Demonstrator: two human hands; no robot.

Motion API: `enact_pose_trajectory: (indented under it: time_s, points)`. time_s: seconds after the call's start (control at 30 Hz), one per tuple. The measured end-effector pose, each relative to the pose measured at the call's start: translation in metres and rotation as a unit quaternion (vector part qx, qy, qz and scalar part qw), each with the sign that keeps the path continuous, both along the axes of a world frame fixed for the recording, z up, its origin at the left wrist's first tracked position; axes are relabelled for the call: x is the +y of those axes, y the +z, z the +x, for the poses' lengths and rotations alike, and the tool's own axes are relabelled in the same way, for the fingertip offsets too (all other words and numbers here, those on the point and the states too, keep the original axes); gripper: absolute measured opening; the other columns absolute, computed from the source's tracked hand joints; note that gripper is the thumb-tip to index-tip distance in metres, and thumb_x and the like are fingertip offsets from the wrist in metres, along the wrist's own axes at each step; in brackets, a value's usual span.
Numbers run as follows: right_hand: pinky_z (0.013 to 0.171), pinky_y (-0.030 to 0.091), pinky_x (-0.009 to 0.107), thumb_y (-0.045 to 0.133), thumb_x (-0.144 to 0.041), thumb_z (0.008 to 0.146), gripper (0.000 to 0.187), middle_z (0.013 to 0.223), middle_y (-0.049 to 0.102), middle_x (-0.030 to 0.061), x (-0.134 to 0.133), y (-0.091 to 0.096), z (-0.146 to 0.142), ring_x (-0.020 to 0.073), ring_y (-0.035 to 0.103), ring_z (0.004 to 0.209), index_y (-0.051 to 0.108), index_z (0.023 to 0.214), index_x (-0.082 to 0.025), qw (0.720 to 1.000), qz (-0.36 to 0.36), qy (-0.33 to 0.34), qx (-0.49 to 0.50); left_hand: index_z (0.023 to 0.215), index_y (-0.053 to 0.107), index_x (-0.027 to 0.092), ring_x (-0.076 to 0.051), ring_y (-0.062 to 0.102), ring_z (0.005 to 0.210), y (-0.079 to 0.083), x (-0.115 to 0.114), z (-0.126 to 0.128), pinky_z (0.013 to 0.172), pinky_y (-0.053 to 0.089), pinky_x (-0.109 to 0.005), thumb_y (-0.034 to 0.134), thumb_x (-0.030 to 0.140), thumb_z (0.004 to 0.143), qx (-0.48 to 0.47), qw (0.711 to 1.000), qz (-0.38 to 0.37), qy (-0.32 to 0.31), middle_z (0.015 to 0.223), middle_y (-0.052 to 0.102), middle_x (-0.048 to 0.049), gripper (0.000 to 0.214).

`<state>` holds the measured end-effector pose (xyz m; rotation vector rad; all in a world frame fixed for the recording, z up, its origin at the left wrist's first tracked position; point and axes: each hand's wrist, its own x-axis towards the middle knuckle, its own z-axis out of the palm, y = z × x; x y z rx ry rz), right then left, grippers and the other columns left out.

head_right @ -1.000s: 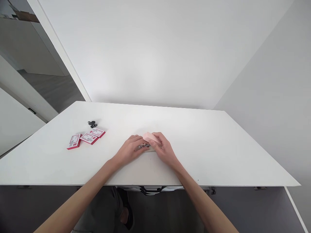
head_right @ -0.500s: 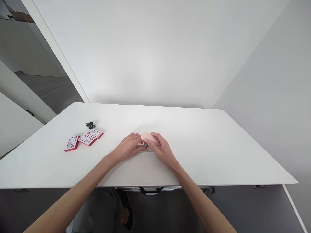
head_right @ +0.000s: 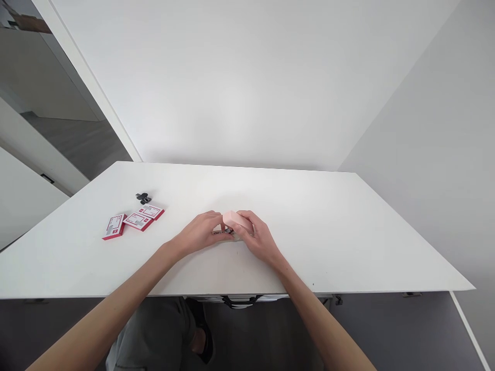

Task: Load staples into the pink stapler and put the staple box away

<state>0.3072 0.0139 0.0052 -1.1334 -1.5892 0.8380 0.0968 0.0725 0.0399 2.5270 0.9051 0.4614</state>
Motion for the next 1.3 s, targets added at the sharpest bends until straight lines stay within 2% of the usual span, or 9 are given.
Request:
enact_pose_trajectory:
  time_s: [0.2,0.3,0.47,0.63,0.8,1.03,1.3]
  points:
    - [0.090,0.058,0.040,0.054,-0.054,0.104,0.034,0.115,0.072,0.0071,-0.003,0.005,0.001,0.0231,0.068,0.103,0.064,0.121,-0.026,0.998,-0.015,0.046,0.025,0.094,0.072,0.026,-0.020,0.067,0.072,0.024,-0.003,0.001,0.064,0.044,-0.030,0.067,0.051,0.092,0.019,0.998,-0.058,-0.027,0.086,0.075,0.0002,0.026]
    - [0.089,0.058,0.040,0.052,-0.057,0.104,0.036,0.116,0.072,0.0074,-0.003,0.007,0.000,0.0240,0.068,0.106,0.063,0.123,-0.027,0.998,-0.020,0.055,0.024,0.098,0.074,0.026,-0.018,0.067,0.066,0.037,0.000,-0.002,0.061,0.043,-0.030,0.060,0.044,0.097,0.041,0.994,-0.085,-0.063,0.089,0.077,-0.0003,0.022]
    - [0.089,0.057,0.040,0.053,-0.057,0.104,0.037,0.117,0.072,0.0074,-0.003,0.009,0.000,0.0244,0.068,0.108,0.064,0.121,-0.026,0.997,-0.019,0.068,0.044,0.101,0.074,0.029,-0.020,0.071,0.074,0.048,0.012,-0.007,0.061,0.043,-0.030,0.056,0.029,0.097,0.085,0.986,-0.100,-0.102,0.094,0.079,0.0001,0.018]
    - [0.092,0.055,0.041,0.056,-0.058,0.102,0.034,0.104,0.069,0.0051,-0.003,0.013,0.004,0.0235,0.067,0.102,0.063,0.112,-0.026,0.991,-0.033,0.101,0.086,0.094,0.075,0.029,-0.019,0.070,0.076,0.051,0.020,-0.004,0.062,0.046,-0.028,0.061,0.029,0.095,0.065,0.977,-0.149,-0.136,0.094,0.078,0.0007,0.013]
    - [0.096,0.055,0.042,0.057,-0.061,0.101,0.036,0.109,0.069,0.0056,-0.002,0.012,0.007,0.0239,0.067,0.102,0.062,0.103,-0.026,0.988,-0.047,0.113,0.091,0.094,0.077,0.027,-0.019,0.068,0.090,0.050,0.020,-0.003,0.073,0.051,-0.028,0.064,0.030,0.095,0.033,0.980,-0.134,-0.142,0.107,0.069,-0.0042,0.013]
    - [0.096,0.053,0.040,0.057,-0.064,0.100,0.040,0.119,0.068,0.0074,0.000,0.011,0.008,0.0240,0.065,0.106,0.063,0.104,-0.025,0.982,-0.071,0.131,0.119,0.096,0.075,0.024,-0.020,0.063,0.093,0.047,0.016,-0.005,0.080,0.049,-0.031,0.060,0.032,0.098,0.016,0.980,-0.137,-0.145,0.106,0.062,-0.0054,0.017]
    - [0.085,0.054,0.038,0.061,-0.060,0.100,0.036,0.093,0.066,0.0033,0.000,0.008,0.010,0.0208,0.062,0.084,0.066,0.111,-0.027,0.977,-0.089,0.134,0.142,0.098,0.072,0.022,-0.020,0.062,0.092,0.045,0.016,-0.003,0.080,0.045,-0.031,0.057,0.043,0.101,0.001,0.979,-0.148,-0.137,0.103,0.066,-0.0058,0.026]
